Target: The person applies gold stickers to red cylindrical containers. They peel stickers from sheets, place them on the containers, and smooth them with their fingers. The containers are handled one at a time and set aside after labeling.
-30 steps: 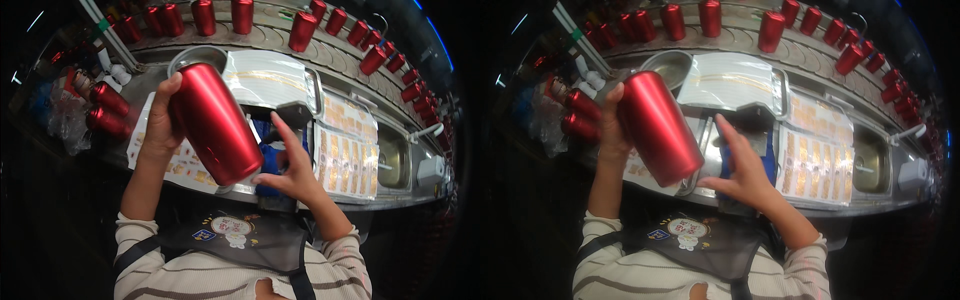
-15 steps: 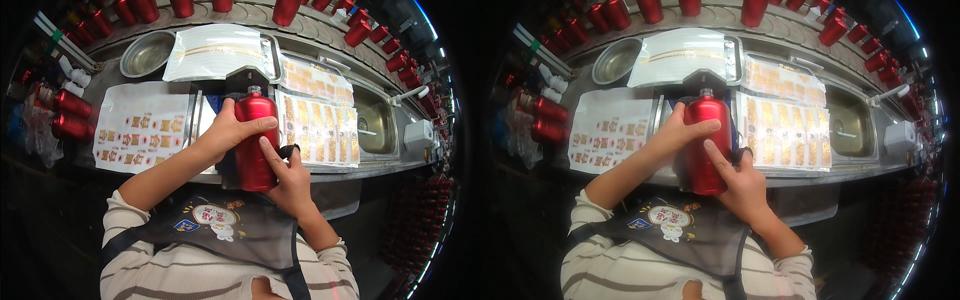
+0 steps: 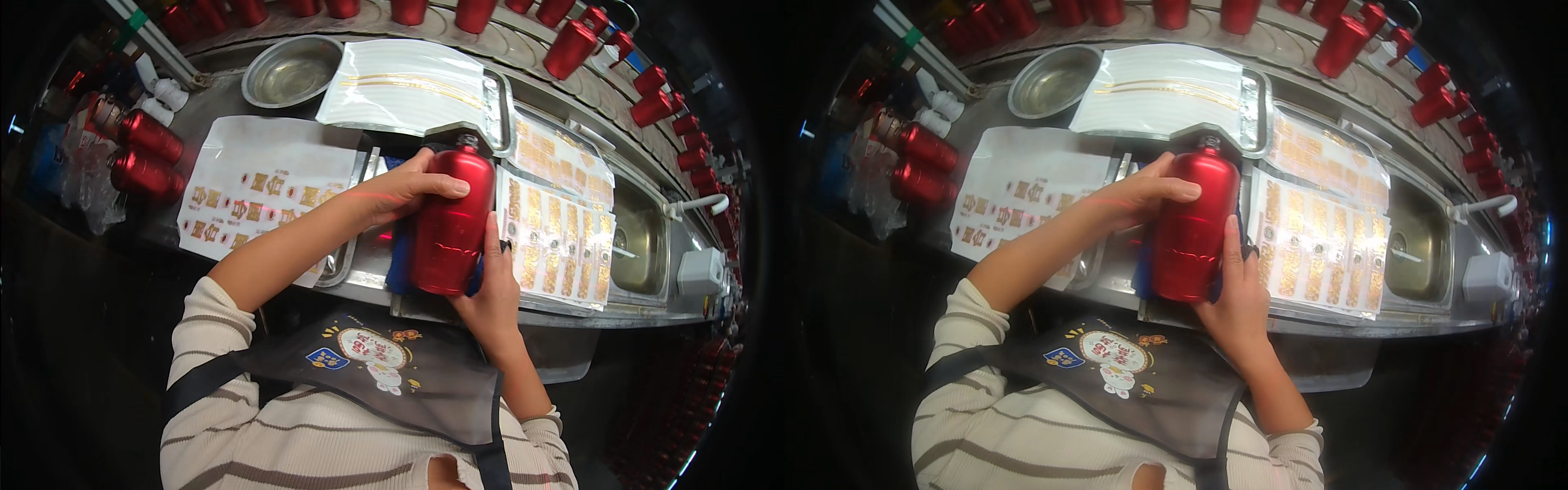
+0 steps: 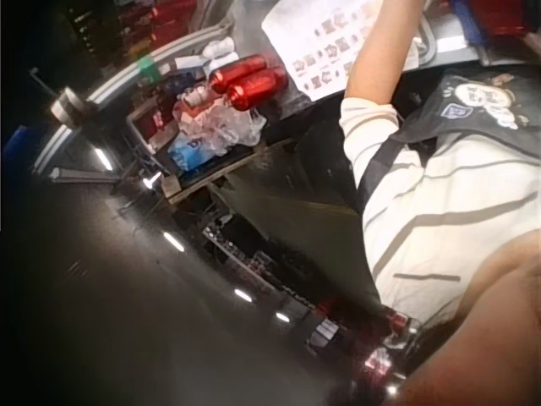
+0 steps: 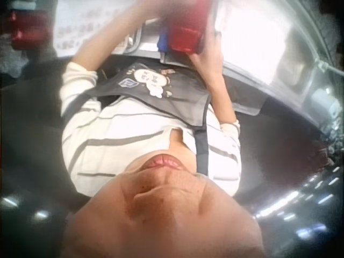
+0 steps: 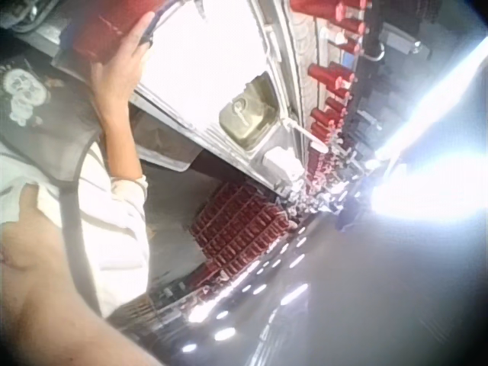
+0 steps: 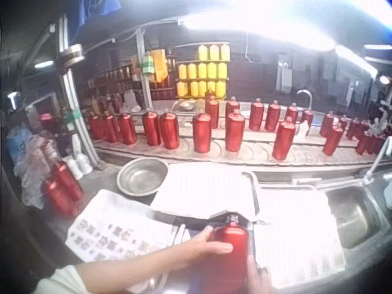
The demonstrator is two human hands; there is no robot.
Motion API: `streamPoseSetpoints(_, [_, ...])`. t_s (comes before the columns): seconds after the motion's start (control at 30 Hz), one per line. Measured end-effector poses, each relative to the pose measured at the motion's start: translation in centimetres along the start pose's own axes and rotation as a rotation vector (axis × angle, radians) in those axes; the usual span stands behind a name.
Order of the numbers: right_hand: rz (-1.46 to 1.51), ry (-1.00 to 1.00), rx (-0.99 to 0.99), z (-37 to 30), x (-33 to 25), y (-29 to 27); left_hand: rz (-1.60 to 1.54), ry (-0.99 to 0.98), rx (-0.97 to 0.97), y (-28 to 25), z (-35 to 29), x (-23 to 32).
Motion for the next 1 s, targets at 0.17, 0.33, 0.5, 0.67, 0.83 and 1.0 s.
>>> streamPoseSetpoints(0.17, [0.225, -0.002, -0.21, 0.3, 0.7, -1.0, 0.55, 0.105, 0.225, -2.5, -0.8, 1.5])
streamPoseSetpoints(0.33, [0.541, 0.285, -0.148, 0.6, 4.7, -3.6, 0.748, 0.661, 0.612, -10.6, -3.7, 12.6])
streamPoseSetpoints(0.5, [0.556, 0.302, -0.042, 2.9, 5.1, -4.1, 1.311, 0.384, 1.01, -17.8, 0.7, 18.8])
streamPoseSetpoints(0.67, [0.563, 0.328, -0.063, 2.8, 5.1, -3.7, 1.397, 0.21, 1.024, -19.1, 3.4, 18.3])
streamPoseSetpoints(0.83, [0.53, 0.389, -0.06, 2.8, 6.7, -3.7, 1.446, 0.219, 0.929, -18.8, 3.0, 19.1])
streamPoseSetpoints(1.0, [0.467, 0.315, -0.051, 4.0, 6.4, -4.4, 1.576, 0.364, 1.034, -17.1, 1.5, 20.2])
Point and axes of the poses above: each hand's wrist, its own z-axis towards the middle knuckle, its own y-axis out of the palm, x = y × z, the point moved 8 cm from there along z, towards the middle knuckle, and after that the axes turned 11 degrees about -z, right-handed, at the moved point
